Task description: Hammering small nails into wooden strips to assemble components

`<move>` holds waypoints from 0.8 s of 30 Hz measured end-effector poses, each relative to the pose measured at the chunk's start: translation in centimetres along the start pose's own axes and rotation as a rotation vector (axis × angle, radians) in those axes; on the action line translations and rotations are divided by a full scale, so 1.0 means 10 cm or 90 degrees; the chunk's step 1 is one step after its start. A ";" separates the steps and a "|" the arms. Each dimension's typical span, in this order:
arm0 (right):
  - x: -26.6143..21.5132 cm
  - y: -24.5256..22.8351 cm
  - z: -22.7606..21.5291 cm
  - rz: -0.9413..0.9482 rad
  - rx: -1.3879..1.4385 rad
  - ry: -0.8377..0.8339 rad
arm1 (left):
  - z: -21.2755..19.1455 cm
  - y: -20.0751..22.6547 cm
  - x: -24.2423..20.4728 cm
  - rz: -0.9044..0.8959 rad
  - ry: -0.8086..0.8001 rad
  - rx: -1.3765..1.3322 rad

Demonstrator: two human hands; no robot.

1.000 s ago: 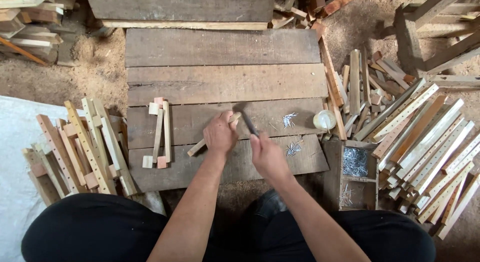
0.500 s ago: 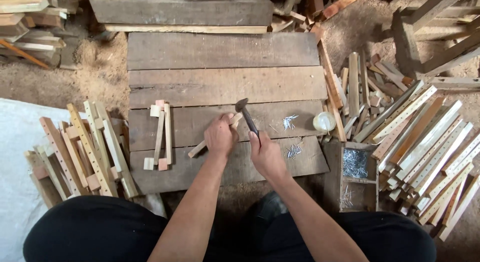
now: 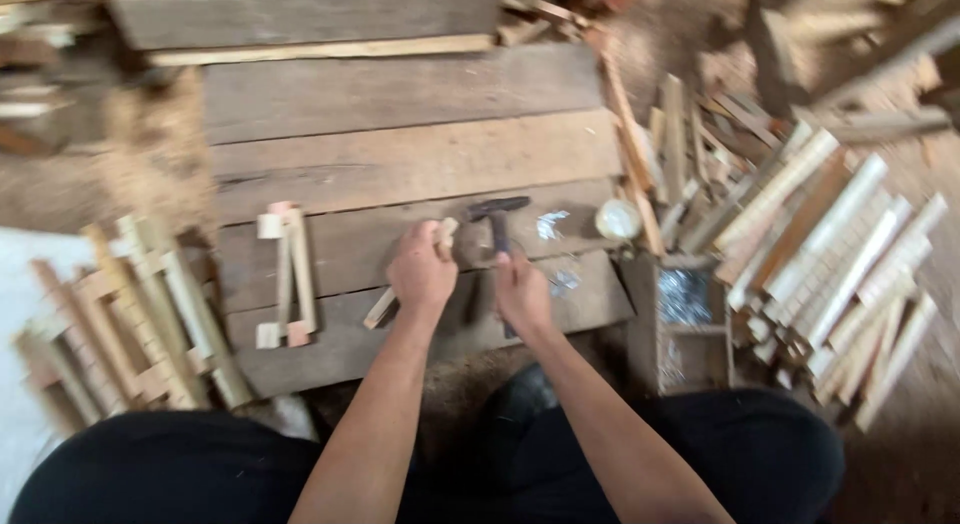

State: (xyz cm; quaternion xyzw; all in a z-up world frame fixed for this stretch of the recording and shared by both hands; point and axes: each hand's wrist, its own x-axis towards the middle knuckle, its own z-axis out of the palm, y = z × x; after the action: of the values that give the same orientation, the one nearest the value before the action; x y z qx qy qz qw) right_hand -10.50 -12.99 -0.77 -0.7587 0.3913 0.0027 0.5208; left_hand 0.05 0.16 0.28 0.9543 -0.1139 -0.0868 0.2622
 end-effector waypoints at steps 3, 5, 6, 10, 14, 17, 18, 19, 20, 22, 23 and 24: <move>0.06 0.27 0.07 -0.177 -0.299 0.114 | 0.26 0.00 -0.07 -0.012 0.009 -0.012; 0.12 0.38 -0.07 -0.163 -0.267 0.096 | 0.24 0.06 -0.10 -0.005 0.017 0.000; 0.16 0.43 -0.12 -0.161 -0.237 0.070 | 0.22 0.08 -0.11 -0.009 0.034 0.011; -0.03 0.10 -0.90 -0.095 -0.261 0.060 | -0.01 0.30 -0.17 0.053 0.096 0.057; 0.25 0.59 -1.18 0.045 -0.335 0.076 | 0.20 0.51 -0.33 0.275 0.113 -0.092; 0.13 0.64 -1.11 0.104 -0.306 0.062 | 0.47 0.60 -0.55 0.291 -0.021 -0.151; 0.07 0.57 -1.08 0.111 -0.271 0.064 | 0.55 0.62 -0.59 0.274 -0.073 -0.152; 0.04 0.55 -1.02 0.112 -0.269 0.063 | 0.60 0.58 -0.62 0.274 -0.074 -0.150; 0.04 0.52 -0.99 0.103 -0.285 0.070 | 0.66 0.56 -0.62 0.294 -0.069 -0.119; 0.09 0.59 -0.87 0.095 -0.300 0.077 | 0.65 0.57 -0.65 0.315 -0.066 -0.087; 0.16 0.69 -0.79 0.092 -0.299 0.081 | 0.57 0.59 -0.67 0.322 -0.060 -0.106; 0.26 0.76 -0.72 0.086 -0.298 0.088 | 0.50 0.63 -0.64 0.332 -0.049 -0.124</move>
State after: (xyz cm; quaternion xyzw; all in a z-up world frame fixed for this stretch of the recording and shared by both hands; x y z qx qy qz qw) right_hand -16.08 -21.36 -4.53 -0.8291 0.4644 0.0760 0.3018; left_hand -8.34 -5.81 0.01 0.8591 -0.3565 -0.0631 0.3619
